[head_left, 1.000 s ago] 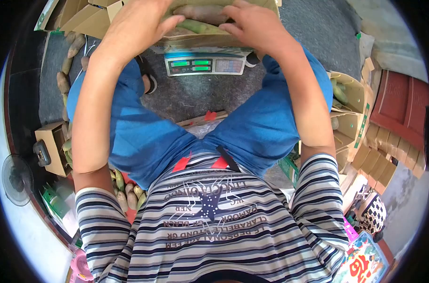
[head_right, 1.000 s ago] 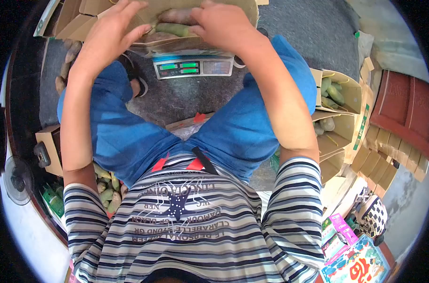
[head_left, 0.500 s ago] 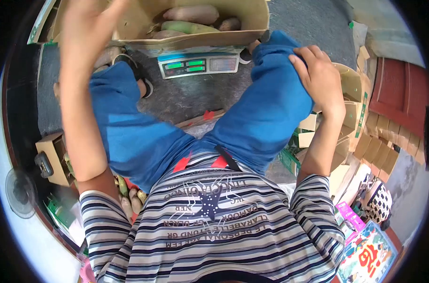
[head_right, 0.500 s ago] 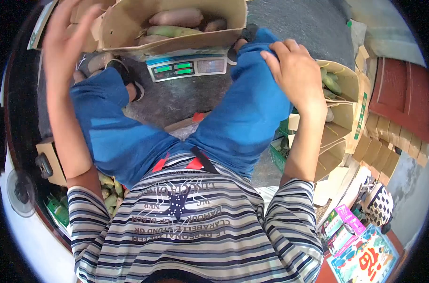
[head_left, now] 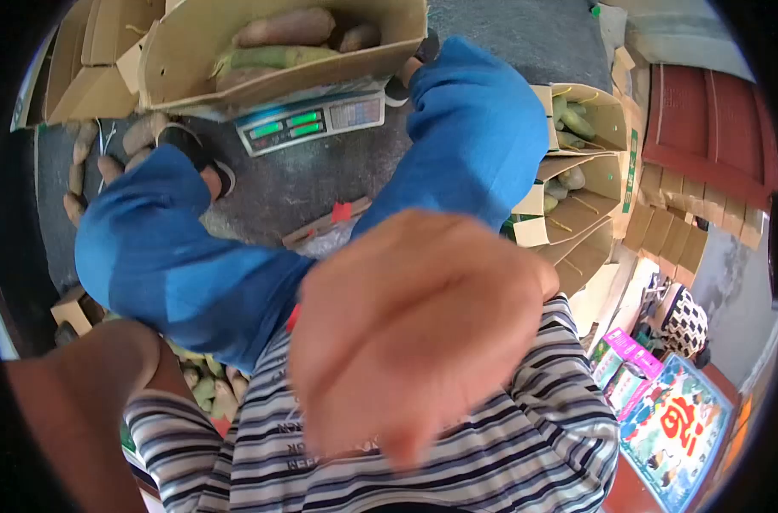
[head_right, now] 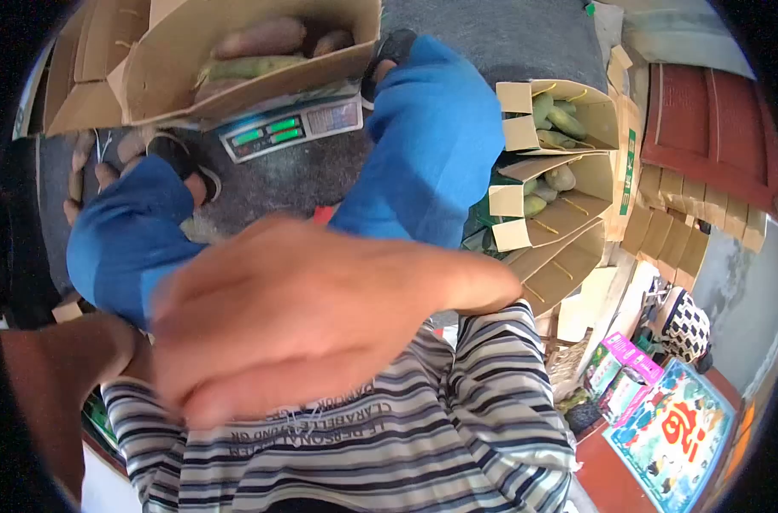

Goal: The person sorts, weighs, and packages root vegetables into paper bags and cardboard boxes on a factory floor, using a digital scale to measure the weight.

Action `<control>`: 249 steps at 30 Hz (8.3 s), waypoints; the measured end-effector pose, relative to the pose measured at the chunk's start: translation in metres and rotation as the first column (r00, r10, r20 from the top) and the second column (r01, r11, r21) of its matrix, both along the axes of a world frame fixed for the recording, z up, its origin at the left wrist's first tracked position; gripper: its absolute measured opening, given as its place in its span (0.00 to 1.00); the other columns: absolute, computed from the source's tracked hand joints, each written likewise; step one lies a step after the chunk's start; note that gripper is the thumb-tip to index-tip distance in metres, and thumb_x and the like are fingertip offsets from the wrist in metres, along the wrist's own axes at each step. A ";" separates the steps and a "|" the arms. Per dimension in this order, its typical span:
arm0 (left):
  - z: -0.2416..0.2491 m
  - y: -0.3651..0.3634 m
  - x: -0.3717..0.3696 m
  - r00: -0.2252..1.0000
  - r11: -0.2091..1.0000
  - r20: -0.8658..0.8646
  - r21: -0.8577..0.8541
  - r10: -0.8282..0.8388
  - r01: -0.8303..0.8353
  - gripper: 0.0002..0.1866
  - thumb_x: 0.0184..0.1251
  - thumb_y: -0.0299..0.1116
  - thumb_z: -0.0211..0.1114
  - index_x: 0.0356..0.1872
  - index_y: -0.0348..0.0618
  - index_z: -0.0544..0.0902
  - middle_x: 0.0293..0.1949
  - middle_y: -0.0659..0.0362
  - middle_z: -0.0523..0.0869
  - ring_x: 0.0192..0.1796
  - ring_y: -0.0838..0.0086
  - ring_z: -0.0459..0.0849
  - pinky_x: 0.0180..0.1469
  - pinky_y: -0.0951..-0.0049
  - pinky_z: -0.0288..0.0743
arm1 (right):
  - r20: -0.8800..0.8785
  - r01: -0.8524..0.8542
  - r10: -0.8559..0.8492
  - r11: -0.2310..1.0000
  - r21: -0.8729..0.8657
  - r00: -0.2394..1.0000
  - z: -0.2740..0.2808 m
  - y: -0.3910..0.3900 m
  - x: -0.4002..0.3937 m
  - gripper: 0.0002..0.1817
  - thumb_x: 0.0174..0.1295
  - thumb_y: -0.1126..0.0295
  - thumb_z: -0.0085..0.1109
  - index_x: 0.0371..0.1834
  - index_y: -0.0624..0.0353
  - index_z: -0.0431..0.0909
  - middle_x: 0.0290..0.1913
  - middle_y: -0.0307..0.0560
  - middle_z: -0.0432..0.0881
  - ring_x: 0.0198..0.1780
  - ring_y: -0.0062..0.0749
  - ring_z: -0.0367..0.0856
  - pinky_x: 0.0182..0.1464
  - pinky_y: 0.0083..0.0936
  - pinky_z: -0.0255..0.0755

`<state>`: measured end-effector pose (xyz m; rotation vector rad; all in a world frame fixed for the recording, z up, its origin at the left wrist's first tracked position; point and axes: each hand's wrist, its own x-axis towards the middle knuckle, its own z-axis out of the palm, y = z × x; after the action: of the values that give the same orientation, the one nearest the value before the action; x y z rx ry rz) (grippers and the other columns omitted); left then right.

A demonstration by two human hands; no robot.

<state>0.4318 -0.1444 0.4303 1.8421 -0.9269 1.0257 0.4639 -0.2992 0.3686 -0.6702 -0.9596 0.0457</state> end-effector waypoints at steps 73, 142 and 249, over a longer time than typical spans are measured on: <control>-0.012 -0.006 0.015 0.991 0.994 -0.082 0.027 -0.106 0.109 0.20 0.65 0.37 0.52 0.57 0.42 0.69 0.61 0.48 0.65 0.62 0.61 0.66 0.64 0.58 0.60 | -0.066 -0.048 0.041 0.993 -0.106 0.997 0.074 -0.025 0.039 0.10 0.62 0.66 0.54 0.37 0.64 0.74 0.30 0.41 0.79 0.28 0.23 0.78 0.30 0.20 0.72; -0.015 0.022 -0.004 0.994 0.997 -0.088 0.054 0.068 -0.063 0.19 0.65 0.32 0.53 0.57 0.40 0.67 0.63 0.46 0.62 0.64 0.60 0.64 0.65 0.60 0.63 | 0.156 0.432 -0.486 0.856 0.284 0.860 0.089 -0.016 0.003 0.18 0.63 0.58 0.41 0.40 0.56 0.80 0.41 0.40 0.83 0.41 0.22 0.81 0.43 0.17 0.73; -0.150 0.141 0.139 0.476 0.599 -0.429 0.744 0.768 -0.296 0.22 0.60 0.41 0.62 0.50 0.37 0.74 0.48 0.44 0.77 0.51 0.50 0.76 0.52 0.59 0.70 | 0.406 0.462 -0.602 -0.069 -0.884 0.688 -0.163 -0.156 0.085 0.12 0.64 0.67 0.50 0.43 0.64 0.78 0.41 0.56 0.80 0.44 0.44 0.80 0.46 0.30 0.72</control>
<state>0.5712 -0.0033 0.2803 2.9028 -0.0520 0.1907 0.5492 -0.4549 0.2055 -2.2858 -0.3122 -0.0343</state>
